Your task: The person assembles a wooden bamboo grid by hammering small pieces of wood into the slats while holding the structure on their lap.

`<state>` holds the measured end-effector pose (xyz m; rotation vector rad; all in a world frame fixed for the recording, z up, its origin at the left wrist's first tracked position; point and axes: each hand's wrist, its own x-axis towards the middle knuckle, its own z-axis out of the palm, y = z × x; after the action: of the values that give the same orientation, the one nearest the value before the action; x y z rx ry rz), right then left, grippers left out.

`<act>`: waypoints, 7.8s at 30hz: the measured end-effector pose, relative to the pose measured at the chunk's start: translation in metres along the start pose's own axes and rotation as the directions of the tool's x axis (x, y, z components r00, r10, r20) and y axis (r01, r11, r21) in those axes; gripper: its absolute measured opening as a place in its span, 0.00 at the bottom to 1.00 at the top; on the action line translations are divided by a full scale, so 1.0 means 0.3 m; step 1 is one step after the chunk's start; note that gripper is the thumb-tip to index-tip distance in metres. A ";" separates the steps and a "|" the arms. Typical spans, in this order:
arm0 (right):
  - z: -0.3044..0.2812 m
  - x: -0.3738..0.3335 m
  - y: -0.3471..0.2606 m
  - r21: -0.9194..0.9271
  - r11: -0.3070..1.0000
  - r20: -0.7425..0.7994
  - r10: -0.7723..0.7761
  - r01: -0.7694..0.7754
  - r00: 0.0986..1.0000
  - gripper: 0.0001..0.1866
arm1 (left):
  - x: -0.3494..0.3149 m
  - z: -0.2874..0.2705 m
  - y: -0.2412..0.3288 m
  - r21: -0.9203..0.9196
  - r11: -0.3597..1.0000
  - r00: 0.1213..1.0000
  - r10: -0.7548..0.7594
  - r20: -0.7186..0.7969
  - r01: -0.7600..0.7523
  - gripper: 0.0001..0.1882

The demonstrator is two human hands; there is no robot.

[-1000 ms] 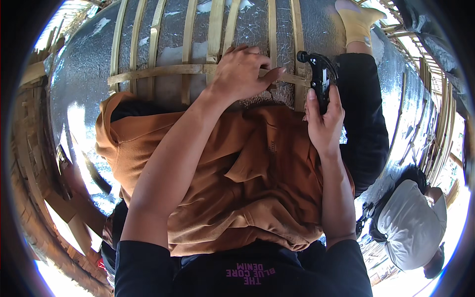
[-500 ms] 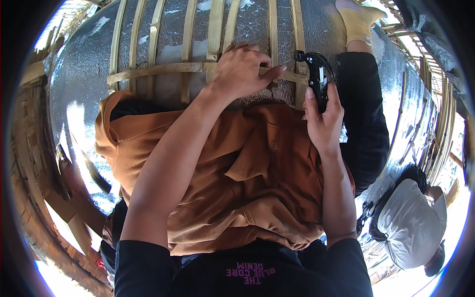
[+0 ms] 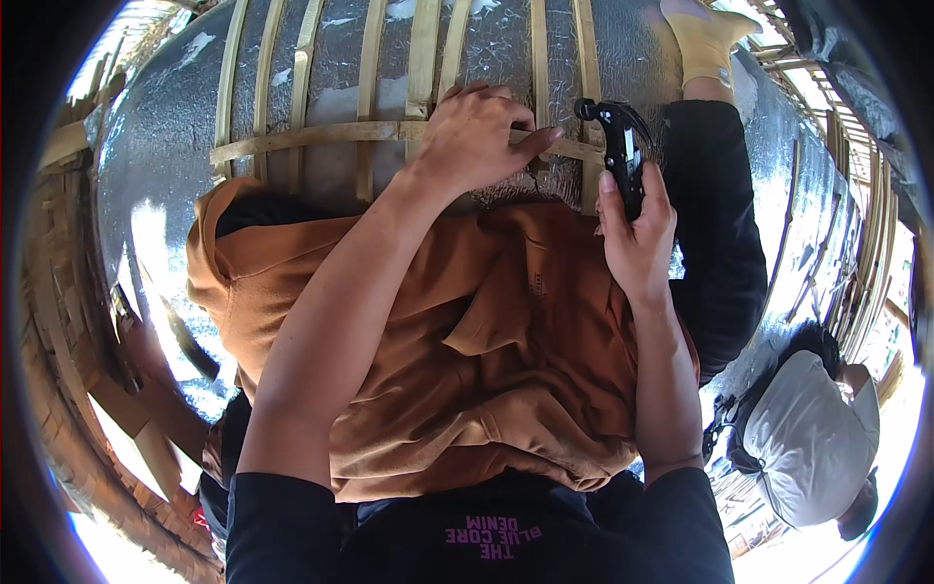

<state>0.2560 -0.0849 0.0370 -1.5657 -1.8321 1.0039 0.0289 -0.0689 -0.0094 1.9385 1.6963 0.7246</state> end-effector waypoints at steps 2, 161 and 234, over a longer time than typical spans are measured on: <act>-0.001 0.002 0.004 -0.005 0.999 -0.003 -0.035 0.035 0.999 0.12 | 0.001 0.000 0.001 0.004 1.000 1.000 0.007 -0.004 -0.007 0.21; -0.040 -0.010 -0.046 -0.100 0.992 0.085 -0.066 0.074 0.994 0.11 | -0.014 0.019 -0.005 0.206 0.973 0.988 0.128 -0.085 -0.108 0.22; -0.069 -0.039 -0.017 -0.286 0.922 0.132 -0.233 0.262 0.964 0.14 | -0.027 0.029 -0.016 0.286 0.950 0.990 0.140 -0.035 -0.124 0.25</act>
<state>0.2714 -0.0925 0.0541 -1.4196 -2.2709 0.7192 0.0303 -0.0763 -0.0198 2.2649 1.7991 0.6136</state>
